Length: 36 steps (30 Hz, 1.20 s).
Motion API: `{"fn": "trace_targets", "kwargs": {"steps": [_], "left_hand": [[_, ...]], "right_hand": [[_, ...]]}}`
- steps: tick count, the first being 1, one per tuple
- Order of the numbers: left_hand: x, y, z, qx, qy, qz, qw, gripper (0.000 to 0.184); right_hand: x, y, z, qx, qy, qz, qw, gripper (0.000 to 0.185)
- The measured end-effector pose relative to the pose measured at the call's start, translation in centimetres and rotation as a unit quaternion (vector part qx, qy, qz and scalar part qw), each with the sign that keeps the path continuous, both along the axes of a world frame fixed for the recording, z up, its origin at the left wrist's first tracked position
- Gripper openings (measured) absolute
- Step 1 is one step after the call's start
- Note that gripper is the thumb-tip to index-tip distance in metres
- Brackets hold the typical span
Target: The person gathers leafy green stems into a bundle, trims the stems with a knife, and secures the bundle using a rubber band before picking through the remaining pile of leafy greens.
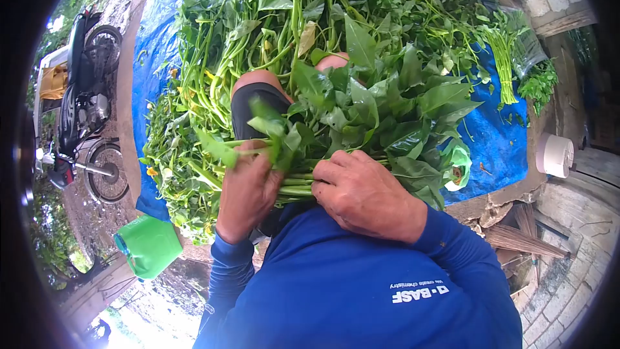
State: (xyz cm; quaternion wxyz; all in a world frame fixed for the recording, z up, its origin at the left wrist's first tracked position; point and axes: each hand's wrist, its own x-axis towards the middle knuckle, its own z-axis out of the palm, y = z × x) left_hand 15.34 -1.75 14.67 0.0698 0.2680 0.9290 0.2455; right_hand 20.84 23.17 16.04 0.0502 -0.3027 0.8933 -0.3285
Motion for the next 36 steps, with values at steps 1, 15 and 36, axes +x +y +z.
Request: {"fn": "trace_targets", "kwargs": {"steps": [1, 15, 36], "left_hand": [[0.0, 0.0, 0.1, 0.008, -0.016, -0.012, 1.0, 0.029], [-0.7, -0.5, -0.3, -0.043, -0.035, -0.13, 0.99, 0.038], [-0.8, -0.6, -0.3, 0.01, 0.005, -0.011, 1.0, 0.024]], "right_hand": [[-0.1, 0.1, 0.1, 0.005, -0.015, 0.01, 1.0, 0.026], [-3.9, -3.6, 0.4, 0.068, 0.126, 0.005, 0.99, 0.044], [-3.2, 0.8, 1.2, 0.249, 0.07, -0.038, 0.965, 0.023]]}}
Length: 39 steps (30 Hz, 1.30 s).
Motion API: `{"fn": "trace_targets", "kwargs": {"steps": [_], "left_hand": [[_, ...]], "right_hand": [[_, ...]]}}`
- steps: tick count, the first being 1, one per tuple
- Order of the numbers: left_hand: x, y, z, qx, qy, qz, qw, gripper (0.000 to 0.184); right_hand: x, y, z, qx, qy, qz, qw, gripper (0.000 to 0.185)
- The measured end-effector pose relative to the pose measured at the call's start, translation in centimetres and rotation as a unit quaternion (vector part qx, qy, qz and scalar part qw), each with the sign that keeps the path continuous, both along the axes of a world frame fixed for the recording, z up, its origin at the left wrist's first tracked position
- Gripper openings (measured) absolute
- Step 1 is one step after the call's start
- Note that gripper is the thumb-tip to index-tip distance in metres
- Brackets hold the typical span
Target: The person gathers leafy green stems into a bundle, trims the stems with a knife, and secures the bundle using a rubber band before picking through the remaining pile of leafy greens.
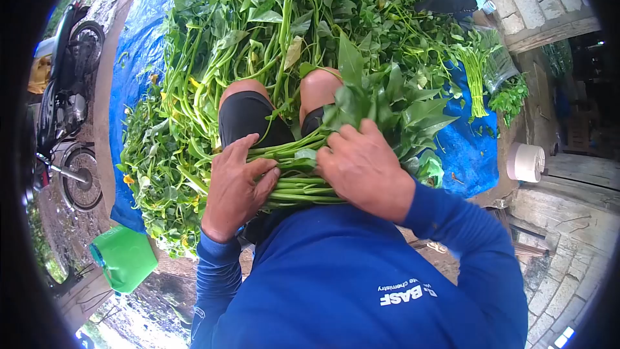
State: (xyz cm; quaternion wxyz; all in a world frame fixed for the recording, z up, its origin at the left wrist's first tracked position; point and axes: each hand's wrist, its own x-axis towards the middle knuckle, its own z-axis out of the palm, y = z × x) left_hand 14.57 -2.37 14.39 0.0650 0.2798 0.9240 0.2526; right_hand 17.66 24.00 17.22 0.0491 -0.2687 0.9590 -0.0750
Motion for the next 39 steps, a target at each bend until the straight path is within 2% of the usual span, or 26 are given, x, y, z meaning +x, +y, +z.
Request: {"fn": "trace_targets", "kwargs": {"steps": [1, 4, 7, 8, 11, 12, 15, 16, 19, 23, 26, 29, 30, 32, 34, 37, 39], "left_hand": [[-0.1, -0.1, 0.0, -0.005, 0.0, -0.004, 1.0, 0.028], [-0.8, 0.3, 0.5, 0.042, -0.063, 0.037, 0.996, 0.042], [-1.7, 1.3, -0.6, 0.081, -0.06, 0.132, 0.986, 0.051], [-2.4, 1.7, -1.2, 0.076, 0.018, 0.106, 0.991, 0.036], [-3.3, 2.0, -2.1, -0.016, -0.026, 0.037, 0.999, 0.024], [-3.3, 2.3, -1.9, 0.001, -0.06, 0.052, 0.997, 0.014], [-3.0, 2.0, -1.2, 0.118, 0.035, -0.05, 0.991, 0.013], [-2.3, 1.7, -0.7, 0.081, -0.003, -0.07, 0.994, 0.016], [-1.7, 0.9, -0.7, 0.071, -0.117, -0.104, 0.985, 0.021], [-2.2, 1.4, 0.2, 0.019, -0.1, -0.134, 0.986, 0.028], [-4.0, 2.8, 1.8, -0.056, -0.194, -0.169, 0.965, 0.029], [-5.4, 4.1, 0.9, -0.046, -0.243, -0.179, 0.952, 0.031], [-5.5, 4.4, 0.1, 0.028, -0.263, -0.184, 0.947, 0.029], [-5.5, 4.7, -1.3, 0.053, -0.255, -0.21, 0.942, 0.026], [-5.4, 5.0, -2.0, 0.078, -0.248, -0.235, 0.936, 0.023], [-4.5, 5.0, -1.4, 0.043, -0.237, -0.198, 0.95, 0.021], [-4.1, 5.1, -1.7, 0.066, -0.229, -0.159, 0.958, 0.026]], "right_hand": [[1.0, -0.1, 0.4, 0.025, -0.023, -0.042, 0.999, 0.023], [2.5, -0.5, -0.7, 0.001, 0.002, -0.093, 0.996, 0.02], [3.0, -0.6, -0.5, -0.019, 0.01, -0.111, 0.994, 0.02], [3.0, -0.6, -0.4, -0.023, 0.013, -0.113, 0.993, 0.019], [2.8, -0.4, -0.4, -0.017, 0.019, -0.107, 0.994, 0.022], [2.7, -0.4, -0.3, -0.023, 0.022, -0.112, 0.993, 0.022], [2.5, -0.3, -0.1, -0.035, 0.018, -0.12, 0.992, 0.021], [2.3, -0.1, 0.1, -0.033, 0.012, -0.114, 0.993, 0.021], [2.3, 0.2, -0.4, -0.022, 0.004, -0.088, 0.996, 0.023], [2.4, 0.4, -0.6, -0.021, 0.002, -0.079, 0.997, 0.028], [2.4, 0.3, -0.8, -0.005, -0.002, -0.076, 0.997, 0.03], [2.4, 0.3, -0.7, -0.006, 0.008, -0.081, 0.997, 0.031], [2.4, 0.3, -0.7, -0.006, -0.003, -0.083, 0.997, 0.031], [2.4, 0.5, -0.6, -0.007, -0.025, -0.089, 0.996, 0.031], [2.4, 1.2, -0.5, -0.042, 0.027, -0.076, 0.996, 0.033], [2.8, 2.2, 0.0, -0.05, 0.072, -0.079, 0.993, 0.038], [3.2, 2.6, 0.8, -0.038, 0.027, -0.108, 0.993, 0.041]]}}
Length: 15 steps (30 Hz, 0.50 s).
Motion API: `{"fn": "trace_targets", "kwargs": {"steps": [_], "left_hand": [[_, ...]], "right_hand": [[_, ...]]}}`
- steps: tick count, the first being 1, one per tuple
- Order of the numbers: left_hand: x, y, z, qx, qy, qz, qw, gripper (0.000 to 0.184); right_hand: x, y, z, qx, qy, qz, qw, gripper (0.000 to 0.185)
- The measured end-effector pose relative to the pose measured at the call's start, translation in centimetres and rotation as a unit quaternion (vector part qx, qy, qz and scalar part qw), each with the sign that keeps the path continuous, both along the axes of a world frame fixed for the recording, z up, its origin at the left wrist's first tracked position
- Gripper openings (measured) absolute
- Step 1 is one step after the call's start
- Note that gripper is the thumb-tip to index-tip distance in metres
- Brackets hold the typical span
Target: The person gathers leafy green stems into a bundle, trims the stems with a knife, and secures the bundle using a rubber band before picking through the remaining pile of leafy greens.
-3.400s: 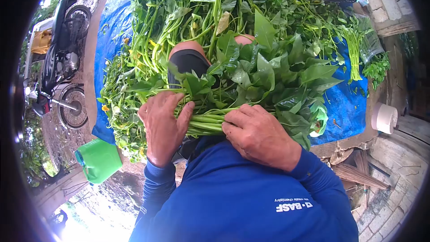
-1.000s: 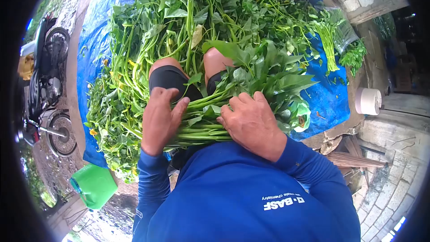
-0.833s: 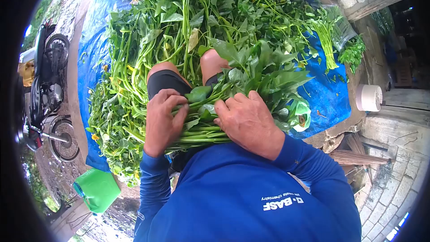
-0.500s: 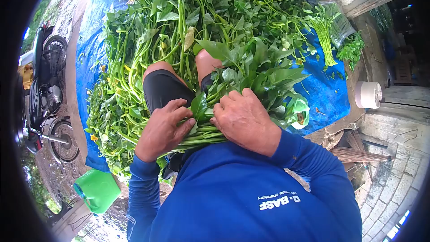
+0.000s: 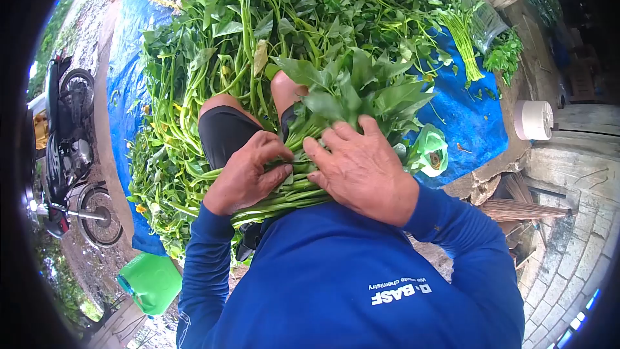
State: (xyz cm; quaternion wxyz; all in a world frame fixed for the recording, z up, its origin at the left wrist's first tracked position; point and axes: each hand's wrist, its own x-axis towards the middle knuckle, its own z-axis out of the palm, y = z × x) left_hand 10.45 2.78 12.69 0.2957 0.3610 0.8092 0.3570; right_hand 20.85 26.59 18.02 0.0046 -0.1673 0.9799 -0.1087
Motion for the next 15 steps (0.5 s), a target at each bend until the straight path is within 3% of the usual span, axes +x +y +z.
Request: {"fn": "trace_targets", "kwargs": {"steps": [2, 3, 6, 7, 10, 14, 15], "left_hand": [[0.8, 0.5, -0.2, 0.034, -0.013, 0.08, 0.996, 0.029], [0.7, 0.6, -0.2, -0.008, -0.039, 0.077, 0.996, 0.034], [-0.1, 0.9, -0.4, -0.105, -0.084, 0.033, 0.99, 0.044], [-0.6, 1.2, -0.5, -0.115, -0.078, -0.006, 0.99, 0.043], [-1.8, 1.9, 0.1, -0.162, -0.037, -0.09, 0.982, 0.043], [-3.1, 3.6, 1.1, -0.178, -0.013, -0.12, 0.977, 0.035], [-3.3, 3.6, 0.4, -0.176, -0.072, -0.109, 0.976, 0.033]], "right_hand": [[1.2, -0.2, 0.8, 0.0, -0.115, -0.051, 0.992, 0.044], [1.4, -0.6, 0.5, 0.013, -0.169, -0.064, 0.983, 0.046], [1.1, -0.5, 0.7, 0.027, -0.14, -0.045, 0.989, 0.046], [1.1, 0.0, -0.2, 0.015, -0.016, -0.018, 1.0, 0.049], [1.2, 0.7, -0.2, 0.03, -0.039, -0.038, 0.998, 0.055], [0.0, 0.3, 1.9, -0.064, -0.231, -0.085, 0.967, 0.057], [-0.7, 0.5, 2.2, -0.008, -0.255, -0.059, 0.965, 0.055]]}}
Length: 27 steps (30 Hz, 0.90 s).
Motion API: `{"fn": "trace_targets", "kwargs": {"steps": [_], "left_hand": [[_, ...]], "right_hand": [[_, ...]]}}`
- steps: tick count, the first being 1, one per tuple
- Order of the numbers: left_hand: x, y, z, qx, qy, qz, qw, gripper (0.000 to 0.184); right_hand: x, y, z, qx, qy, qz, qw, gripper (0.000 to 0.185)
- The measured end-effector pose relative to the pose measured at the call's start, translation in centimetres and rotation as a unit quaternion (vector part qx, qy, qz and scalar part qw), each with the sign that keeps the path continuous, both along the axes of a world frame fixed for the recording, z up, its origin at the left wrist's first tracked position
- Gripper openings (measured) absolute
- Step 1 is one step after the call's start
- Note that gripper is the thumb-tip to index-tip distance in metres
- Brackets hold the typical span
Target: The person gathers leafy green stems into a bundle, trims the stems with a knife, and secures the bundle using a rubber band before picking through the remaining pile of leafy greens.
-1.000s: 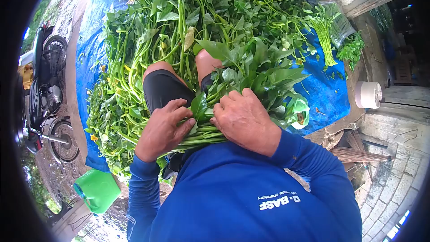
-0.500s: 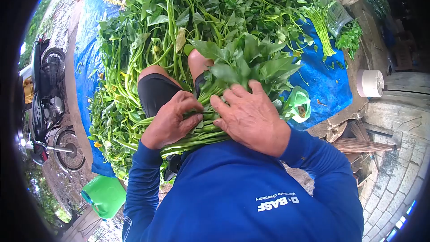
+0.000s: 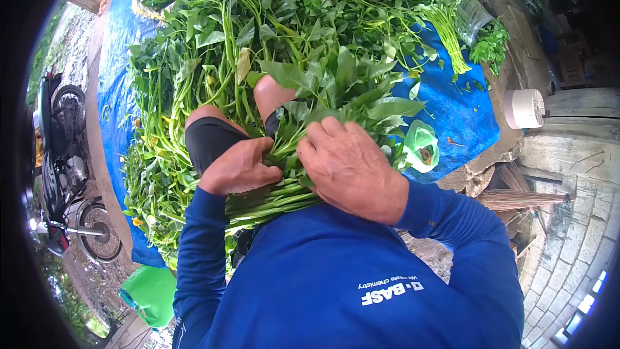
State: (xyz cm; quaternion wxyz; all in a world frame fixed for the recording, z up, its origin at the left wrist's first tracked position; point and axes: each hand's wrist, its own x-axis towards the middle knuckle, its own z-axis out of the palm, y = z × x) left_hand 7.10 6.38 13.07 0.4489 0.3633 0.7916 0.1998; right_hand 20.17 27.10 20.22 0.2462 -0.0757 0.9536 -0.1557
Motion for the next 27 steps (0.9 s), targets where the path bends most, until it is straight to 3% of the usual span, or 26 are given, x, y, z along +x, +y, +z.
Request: {"fn": "trace_targets", "kwargs": {"steps": [3, 4, 5, 7, 8, 10, 11, 12, 13, 15, 16, 19, 23, 26, 27], "left_hand": [[1.4, -1.7, -3.9, 0.033, -0.17, 0.129, 0.976, 0.039], [1.2, -1.6, -3.1, 0.035, -0.24, 0.131, 0.961, 0.052], [1.1, -1.8, -3.4, 0.061, -0.28, 0.143, 0.947, 0.055], [0.3, -2.5, -3.9, 0.12, -0.351, 0.17, 0.913, 0.061], [-0.1, -2.6, -4.5, 0.131, -0.413, 0.174, 0.884, 0.065], [0.5, -1.5, -2.7, 0.108, -0.278, 0.1, 0.949, 0.066], [1.2, -0.7, -2.0, 0.092, -0.21, 0.059, 0.972, 0.067], [2.4, -0.3, -3.6, 0.142, -0.16, 0.112, 0.97, 0.069], [2.2, 0.0, -3.5, 0.094, -0.168, 0.137, 0.972, 0.069], [1.4, 0.6, -2.8, -0.002, -0.181, 0.186, 0.966, 0.071], [1.4, 0.6, -2.3, 0.009, -0.135, 0.175, 0.975, 0.073], [1.6, 0.8, -1.8, -0.018, -0.094, 0.179, 0.979, 0.075], [1.9, -0.1, -2.6, 0.078, -0.129, 0.198, 0.968, 0.076], [1.7, -0.5, -2.6, 0.061, -0.138, 0.191, 0.97, 0.073], [1.6, -0.6, -2.7, 0.047, -0.137, 0.182, 0.973, 0.071]], "right_hand": [[-0.5, 1.9, -1.3, 0.001, 0.277, 0.051, 0.96, 0.052], [-0.9, 2.6, -1.6, 0.004, 0.335, 0.047, 0.941, 0.053], [-1.8, 3.9, -3.0, 0.037, 0.373, -0.002, 0.927, 0.058], [-3.1, 6.5, -3.3, 0.104, 0.378, -0.087, 0.916, 0.045], [-3.3, 6.9, -2.6, 0.066, 0.405, -0.087, 0.908, 0.044], [-3.8, 7.3, -0.6, -0.013, 0.45, -0.085, 0.889, 0.04], [-3.4, 6.9, -0.2, -0.104, 0.354, -0.04, 0.928, 0.042], [-2.5, 6.0, 0.1, -0.193, 0.253, 0.004, 0.948, 0.044], [-1.8, 5.2, 0.4, -0.277, 0.149, 0.049, 0.948, 0.045], [-1.0, 3.7, -0.9, -0.186, 0.158, 0.091, 0.966, 0.046], [-0.7, 3.2, -1.5, -0.141, 0.161, 0.114, 0.97, 0.048], [1.0, 2.6, -1.9, -0.031, 0.207, 0.033, 0.977, 0.054], [3.2, 1.0, -1.4, 0.01, 0.018, 0.03, 0.999, 0.058], [2.1, 1.5, -2.8, -0.04, 0.228, 0.059, 0.971, 0.056], [1.9, 1.5, -2.9, -0.034, 0.239, 0.055, 0.969, 0.056]]}}
